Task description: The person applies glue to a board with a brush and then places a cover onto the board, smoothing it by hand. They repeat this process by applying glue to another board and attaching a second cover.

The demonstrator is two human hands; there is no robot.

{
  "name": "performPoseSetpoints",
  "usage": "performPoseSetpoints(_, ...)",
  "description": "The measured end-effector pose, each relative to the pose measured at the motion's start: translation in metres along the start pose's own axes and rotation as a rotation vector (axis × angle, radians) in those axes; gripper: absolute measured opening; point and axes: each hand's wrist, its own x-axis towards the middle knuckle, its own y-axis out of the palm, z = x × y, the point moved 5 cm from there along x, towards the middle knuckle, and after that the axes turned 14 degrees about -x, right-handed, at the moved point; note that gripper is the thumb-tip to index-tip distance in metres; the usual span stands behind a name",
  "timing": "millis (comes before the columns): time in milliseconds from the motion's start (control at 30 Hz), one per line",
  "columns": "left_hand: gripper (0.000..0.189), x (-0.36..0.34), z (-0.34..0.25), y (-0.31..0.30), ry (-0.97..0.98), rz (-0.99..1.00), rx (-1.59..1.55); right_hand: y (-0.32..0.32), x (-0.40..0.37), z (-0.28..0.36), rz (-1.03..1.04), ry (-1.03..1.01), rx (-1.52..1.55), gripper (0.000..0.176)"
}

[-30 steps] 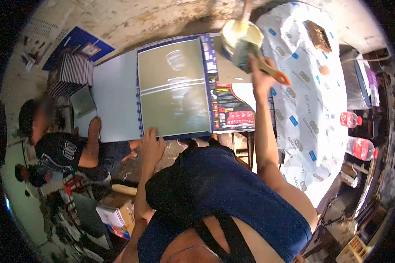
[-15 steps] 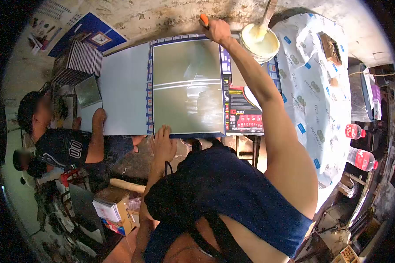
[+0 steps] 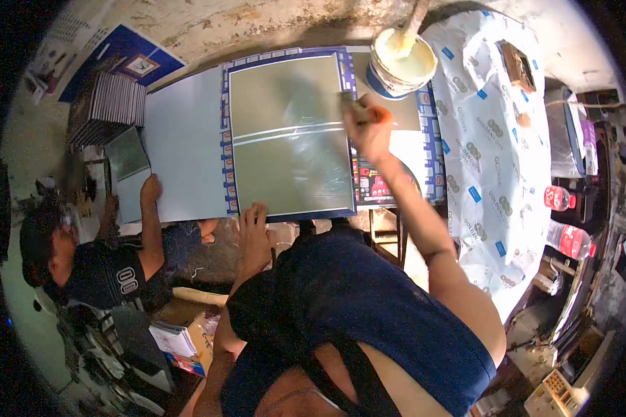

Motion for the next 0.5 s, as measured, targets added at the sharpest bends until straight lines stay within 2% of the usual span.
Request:
performPoseSetpoints(33, 0.060, -0.002, 0.001, 0.001, -0.012, 0.016, 0.018, 0.019, -0.025, 0.010, -0.045, 0.053, 0.232, 0.020)
performPoseSetpoints(67, 0.061, -0.004, 0.002, 0.003, -0.008, 0.021, 0.022, 0.021, -0.043, 0.045, -0.060, 0.041, 0.216, 0.019)
performPoseSetpoints(100, 0.063, -0.005, 0.004, 0.005, -0.004, 0.028, 0.028, 0.040, -0.067, 0.068, 0.035, 0.042, 0.231, 0.019)
performPoseSetpoints(133, 0.064, -0.005, 0.004, 0.005, 0.003, 0.034, 0.036, 0.065, -0.089, 0.085, 0.049, 0.072, 0.376, 0.019)
performPoseSetpoints(167, 0.065, -0.003, 0.001, 0.004, -0.014, 0.065, 0.048, 0.094, -0.108, 0.087, 0.360, 0.144, 0.356, 0.022)
performPoseSetpoints(200, 0.067, -0.002, -0.004, 0.000, -0.033, 0.094, 0.061, 0.087, -0.119, 0.086, 0.223, 0.066, 0.246, 0.027)
performPoseSetpoints(267, 0.069, 0.001, -0.004, -0.003, -0.037, 0.115, 0.092, 0.081, -0.132, 0.028, 0.294, 0.235, 0.363, 0.030)
performPoseSetpoints(333, 0.071, -0.002, 0.002, 0.004, -0.024, 0.093, 0.110, 0.044, -0.110, -0.034, 0.286, 0.252, 0.107, 0.025)
performPoseSetpoints(400, 0.073, -0.005, 0.005, 0.005, 0.011, 0.080, 0.077, -0.016, -0.059, -0.036, 0.313, 0.278, 0.042, 0.021)
performPoseSetpoints(500, 0.075, -0.001, 0.006, 0.006, 0.044, 0.087, 0.030, -0.024, -0.027, -0.019, 0.188, -0.098, 0.146, 0.021)
